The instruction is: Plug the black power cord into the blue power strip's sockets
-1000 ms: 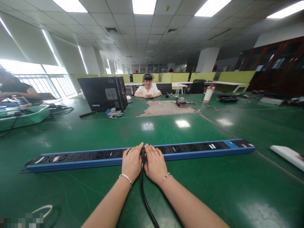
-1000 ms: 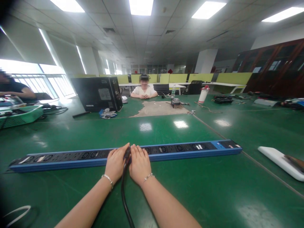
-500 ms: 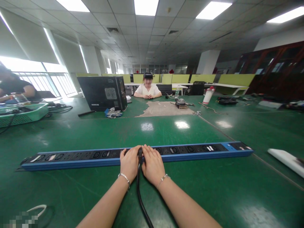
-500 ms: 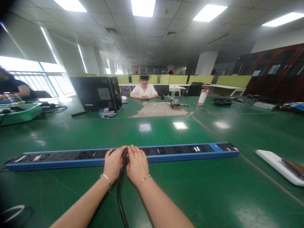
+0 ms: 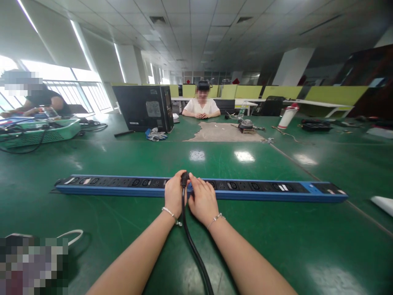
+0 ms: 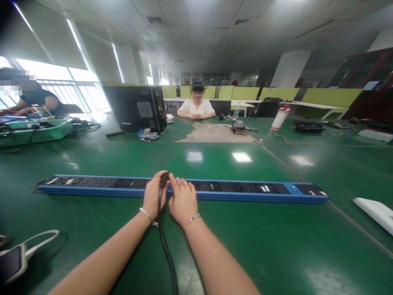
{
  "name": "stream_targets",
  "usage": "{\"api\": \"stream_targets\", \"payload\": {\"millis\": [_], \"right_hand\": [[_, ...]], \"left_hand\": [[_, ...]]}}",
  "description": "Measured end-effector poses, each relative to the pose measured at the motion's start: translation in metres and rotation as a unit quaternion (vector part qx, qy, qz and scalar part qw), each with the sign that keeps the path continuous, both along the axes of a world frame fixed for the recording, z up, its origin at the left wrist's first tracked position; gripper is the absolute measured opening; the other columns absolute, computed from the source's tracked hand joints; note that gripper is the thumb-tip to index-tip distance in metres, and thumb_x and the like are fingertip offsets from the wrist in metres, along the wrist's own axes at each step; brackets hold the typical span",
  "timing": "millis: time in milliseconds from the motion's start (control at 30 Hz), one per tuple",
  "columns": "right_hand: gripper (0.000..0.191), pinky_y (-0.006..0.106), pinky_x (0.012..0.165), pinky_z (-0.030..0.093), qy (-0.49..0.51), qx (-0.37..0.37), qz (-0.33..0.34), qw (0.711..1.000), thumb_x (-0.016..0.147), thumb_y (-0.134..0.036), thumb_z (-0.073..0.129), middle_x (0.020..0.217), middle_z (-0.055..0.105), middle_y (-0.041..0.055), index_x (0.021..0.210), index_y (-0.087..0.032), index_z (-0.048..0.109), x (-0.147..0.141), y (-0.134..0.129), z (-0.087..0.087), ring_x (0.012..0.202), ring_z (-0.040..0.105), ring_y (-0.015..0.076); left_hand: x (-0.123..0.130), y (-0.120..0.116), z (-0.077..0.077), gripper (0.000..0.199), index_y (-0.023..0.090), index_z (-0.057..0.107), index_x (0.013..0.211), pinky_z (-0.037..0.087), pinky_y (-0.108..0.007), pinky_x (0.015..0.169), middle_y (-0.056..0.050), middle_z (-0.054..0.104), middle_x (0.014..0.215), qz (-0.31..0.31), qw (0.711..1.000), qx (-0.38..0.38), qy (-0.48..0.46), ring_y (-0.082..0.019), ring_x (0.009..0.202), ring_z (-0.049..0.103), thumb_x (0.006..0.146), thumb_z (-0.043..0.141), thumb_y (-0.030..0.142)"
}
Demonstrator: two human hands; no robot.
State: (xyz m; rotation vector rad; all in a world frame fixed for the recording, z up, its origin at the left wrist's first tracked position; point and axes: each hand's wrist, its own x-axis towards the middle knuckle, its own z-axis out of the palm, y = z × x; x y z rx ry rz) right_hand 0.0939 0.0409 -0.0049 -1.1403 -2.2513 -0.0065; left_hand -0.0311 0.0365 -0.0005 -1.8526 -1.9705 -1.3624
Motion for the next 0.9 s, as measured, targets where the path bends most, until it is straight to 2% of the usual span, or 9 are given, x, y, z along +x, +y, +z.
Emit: {"api": "stream_targets", "payload": {"millis": [67, 133, 267, 333, 400, 500, 600, 700, 900], "right_hand": [[0.066, 0.038, 0.106, 0.023, -0.012, 0.011, 0.004, 1.0, 0.079, -0.018, 0.046, 0.135, 0.05, 0.0073, 0.142, -0.02, 0.029, 0.001, 0.0, -0.001, 0.125, 0.041, 0.0209], [0.063, 0.038, 0.107, 0.022, -0.021, 0.019, 0.006, 1.0, 0.08, -0.018, 0.046, 0.136, 0.049, 0.0071, 0.141, -0.02, 0.032, 0.001, 0.001, -0.003, 0.126, 0.04, 0.0205], [0.054, 0.038, 0.107, 0.021, -0.02, 0.021, 0.01, 1.0, 0.08, -0.02, 0.046, 0.135, 0.05, 0.0066, 0.134, -0.019, 0.043, 0.002, 0.004, -0.008, 0.126, 0.04, 0.0203], [0.049, 0.038, 0.107, 0.021, -0.017, 0.021, 0.01, 1.0, 0.081, -0.02, 0.046, 0.134, 0.051, 0.0068, 0.13, -0.018, 0.048, 0.001, 0.005, -0.009, 0.126, 0.04, 0.0207], [0.046, 0.039, 0.107, 0.021, -0.013, 0.021, 0.008, 1.0, 0.081, -0.02, 0.046, 0.134, 0.052, 0.0071, 0.126, -0.017, 0.051, 0.001, 0.006, -0.009, 0.125, 0.041, 0.0211], [0.045, 0.039, 0.107, 0.021, -0.011, 0.023, 0.006, 1.0, 0.08, -0.019, 0.046, 0.134, 0.051, 0.0074, 0.125, -0.018, 0.053, 0.001, 0.007, -0.01, 0.125, 0.041, 0.0207], [0.045, 0.038, 0.108, 0.02, -0.013, 0.024, 0.01, 1.0, 0.08, -0.018, 0.047, 0.134, 0.051, 0.007, 0.125, -0.018, 0.052, 0.002, 0.007, -0.01, 0.126, 0.04, 0.02], [0.045, 0.038, 0.108, 0.021, -0.015, 0.02, 0.013, 1.0, 0.08, -0.018, 0.047, 0.134, 0.051, 0.0064, 0.125, -0.018, 0.053, 0.002, 0.006, -0.009, 0.126, 0.04, 0.0196], [0.045, 0.039, 0.108, 0.023, 0.002, 0.015, 0.015, 1.0, 0.08, -0.017, 0.046, 0.134, 0.051, 0.0079, 0.125, -0.017, 0.053, 0.003, 0.006, -0.008, 0.125, 0.041, 0.0202]], "left_hand": [[-0.01, 0.0, 0.003, 0.032, 0.017, 0.052, 0.114, 0.046, -0.036, 0.083, -0.009, 0.068, 0.099, -0.006, 1.0, -0.001, 0.011, -0.021, 0.089, 0.062, 0.086, 0.044, 0.03], [-0.03, -0.004, 0.008, 0.033, 0.017, 0.052, 0.113, 0.046, -0.037, 0.084, -0.009, 0.067, 0.098, 0.011, 1.0, 0.002, 0.011, -0.021, 0.088, 0.062, 0.085, 0.044, 0.032], [-0.089, -0.021, 0.021, 0.039, 0.017, 0.052, 0.114, 0.047, -0.038, 0.083, -0.01, 0.065, 0.102, 0.093, 0.995, 0.01, -0.035, -0.023, 0.09, 0.062, 0.084, 0.043, 0.041], [-0.112, -0.029, 0.022, 0.038, 0.018, 0.053, 0.112, 0.048, -0.036, 0.083, -0.008, 0.065, 0.102, 0.079, 0.995, -0.021, -0.053, -0.021, 0.09, 0.063, 0.083, 0.045, 0.042], [-0.124, -0.034, 0.018, 0.038, 0.02, 0.055, 0.11, 0.049, -0.035, 0.084, -0.007, 0.066, 0.102, 0.021, 0.997, -0.07, -0.04, -0.02, 0.091, 0.063, 0.081, 0.047, 0.043], [-0.125, -0.034, 0.009, 0.036, 0.021, 0.056, 0.109, 0.048, -0.034, 0.086, -0.006, 0.067, 0.103, -0.029, 0.994, -0.107, 0.003, -0.021, 0.093, 0.063, 0.081, 0.047, 0.042], [-0.121, -0.03, 0.006, 0.036, 0.023, 0.053, 0.113, 0.048, -0.035, 0.085, -0.007, 0.067, 0.103, -0.013, 0.991, -0.128, 0.049, -0.021, 0.093, 0.063, 0.083, 0.045, 0.04], [-0.12, -0.028, 0.011, 0.037, 0.022, 0.05, 0.117, 0.048, -0.036, 0.084, -0.008, 0.066, 0.104, 0.01, 0.984, -0.159, 0.082, -0.021, 0.093, 0.063, 0.085, 0.042, 0.038], [-0.119, -0.03, 0.028, 0.039, 0.023, 0.052, 0.115, 0.046, -0.036, 0.085, -0.008, 0.067, 0.102, 0.001, 0.965, -0.189, 0.182, -0.023, 0.096, 0.061, 0.087, 0.038, 0.045]]}}
